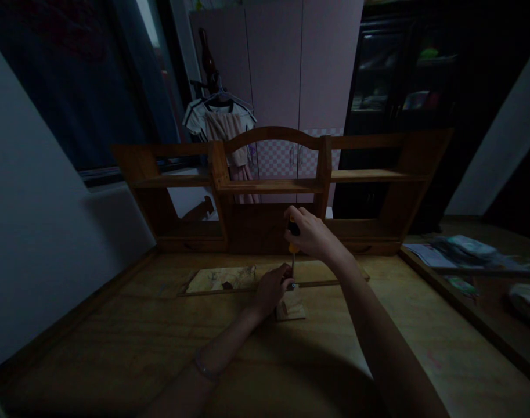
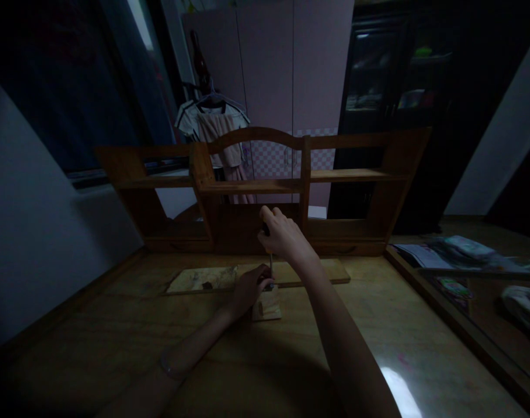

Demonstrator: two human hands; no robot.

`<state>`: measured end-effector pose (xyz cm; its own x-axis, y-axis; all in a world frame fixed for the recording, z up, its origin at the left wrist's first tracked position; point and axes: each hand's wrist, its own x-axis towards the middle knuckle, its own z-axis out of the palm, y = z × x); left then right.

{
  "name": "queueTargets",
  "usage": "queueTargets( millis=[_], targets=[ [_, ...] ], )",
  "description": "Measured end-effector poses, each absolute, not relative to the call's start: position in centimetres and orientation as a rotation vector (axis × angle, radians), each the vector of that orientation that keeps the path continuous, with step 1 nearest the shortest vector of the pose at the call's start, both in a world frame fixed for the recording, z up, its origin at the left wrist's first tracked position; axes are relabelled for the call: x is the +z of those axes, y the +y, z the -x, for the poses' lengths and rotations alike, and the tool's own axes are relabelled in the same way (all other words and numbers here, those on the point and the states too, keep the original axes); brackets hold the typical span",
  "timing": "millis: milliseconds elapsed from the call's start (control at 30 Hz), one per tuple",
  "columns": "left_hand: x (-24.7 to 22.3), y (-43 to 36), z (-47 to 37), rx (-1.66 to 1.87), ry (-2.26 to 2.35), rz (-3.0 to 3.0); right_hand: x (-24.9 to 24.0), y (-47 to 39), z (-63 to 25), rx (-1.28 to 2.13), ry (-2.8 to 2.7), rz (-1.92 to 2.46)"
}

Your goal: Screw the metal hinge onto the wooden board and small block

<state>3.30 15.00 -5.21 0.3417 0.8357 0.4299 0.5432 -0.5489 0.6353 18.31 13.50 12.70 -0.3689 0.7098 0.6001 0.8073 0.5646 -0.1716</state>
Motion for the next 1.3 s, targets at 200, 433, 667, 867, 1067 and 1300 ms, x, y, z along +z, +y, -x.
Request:
queueTargets(
  millis=[200,433,667,867,1067,1300],
  targets=[
    [-5.19,14.77,-3.37,1.08,1.245,-2.364,12.82,13.25,-18.14,-0.224,-2.152,1.256],
    [-5.18,14.6,-3.41,1.108,1.336,-2.492,12.99,13.13,-18.12,-0.16,-2.151,1.17],
    [-4.97,14.57,-3.4,1.145,1.335,-2.496,12.98,13.14,-18.18,-0.19,-2.153,1.2],
    [-4.96,14.8,-3.34,1.11,1.369,-2.456,12.93,13.41,-18.23,-0.171,-2.161,1.179],
    [-4.84,14.94,-3.04,1.118,1.238,-2.336,12.8,13.31,-18.11,-0.14,-2.164,1.183],
    [-5.7,15.44,-3.27,1.17,1.16,-2.26,12.89,13.21,-18.11,-0.143,-2.15,1.166]
  ],
)
